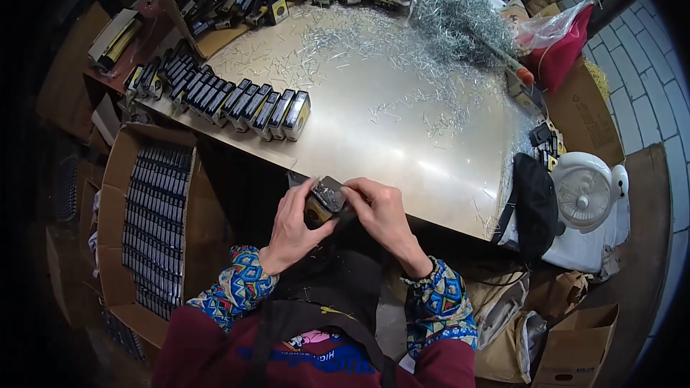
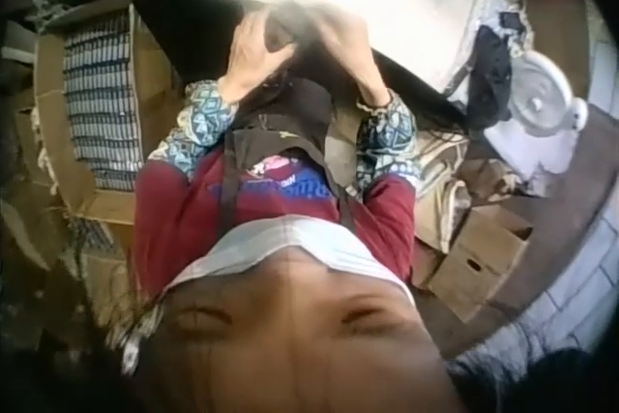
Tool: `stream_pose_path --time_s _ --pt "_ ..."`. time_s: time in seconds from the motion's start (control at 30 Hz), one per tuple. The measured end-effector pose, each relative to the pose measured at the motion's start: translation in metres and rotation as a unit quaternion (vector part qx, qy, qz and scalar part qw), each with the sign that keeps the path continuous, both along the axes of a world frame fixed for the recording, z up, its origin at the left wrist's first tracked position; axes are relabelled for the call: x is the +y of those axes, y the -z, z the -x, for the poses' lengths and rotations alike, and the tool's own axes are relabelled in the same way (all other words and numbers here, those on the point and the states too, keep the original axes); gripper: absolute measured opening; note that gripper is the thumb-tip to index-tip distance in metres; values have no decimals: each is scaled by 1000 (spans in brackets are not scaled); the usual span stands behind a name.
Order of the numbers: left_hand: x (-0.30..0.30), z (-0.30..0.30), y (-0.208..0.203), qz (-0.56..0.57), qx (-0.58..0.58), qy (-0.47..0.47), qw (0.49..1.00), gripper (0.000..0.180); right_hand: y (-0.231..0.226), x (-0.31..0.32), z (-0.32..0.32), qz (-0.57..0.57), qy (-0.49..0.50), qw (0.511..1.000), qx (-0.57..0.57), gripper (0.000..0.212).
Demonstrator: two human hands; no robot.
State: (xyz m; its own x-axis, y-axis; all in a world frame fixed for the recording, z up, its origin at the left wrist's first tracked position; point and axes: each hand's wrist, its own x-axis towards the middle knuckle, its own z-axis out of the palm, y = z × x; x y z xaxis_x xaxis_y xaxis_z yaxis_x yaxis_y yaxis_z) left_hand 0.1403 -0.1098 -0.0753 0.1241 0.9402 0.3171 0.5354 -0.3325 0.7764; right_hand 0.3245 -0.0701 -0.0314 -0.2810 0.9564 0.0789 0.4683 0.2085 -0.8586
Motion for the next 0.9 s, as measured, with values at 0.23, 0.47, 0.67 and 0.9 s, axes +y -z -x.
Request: stream_pose_path --time_s 0.23,0.47,0.67,0.9 --pt "5 -3 -8 35 -59 -28 997 73 -3 0 8 -218 -91 970 -65 30" --pt "6 2 -2 4 -17 8 1000 82 -1 0 9 -237 -134 960 -61 33" --pt "1 1 -1 6 -12 42 999 103 -12 12 11 58 -83 994 46 36" --pt "2 8 -1 -3 2 44 999 107 -14 19 13 47 -85 993 72 16"
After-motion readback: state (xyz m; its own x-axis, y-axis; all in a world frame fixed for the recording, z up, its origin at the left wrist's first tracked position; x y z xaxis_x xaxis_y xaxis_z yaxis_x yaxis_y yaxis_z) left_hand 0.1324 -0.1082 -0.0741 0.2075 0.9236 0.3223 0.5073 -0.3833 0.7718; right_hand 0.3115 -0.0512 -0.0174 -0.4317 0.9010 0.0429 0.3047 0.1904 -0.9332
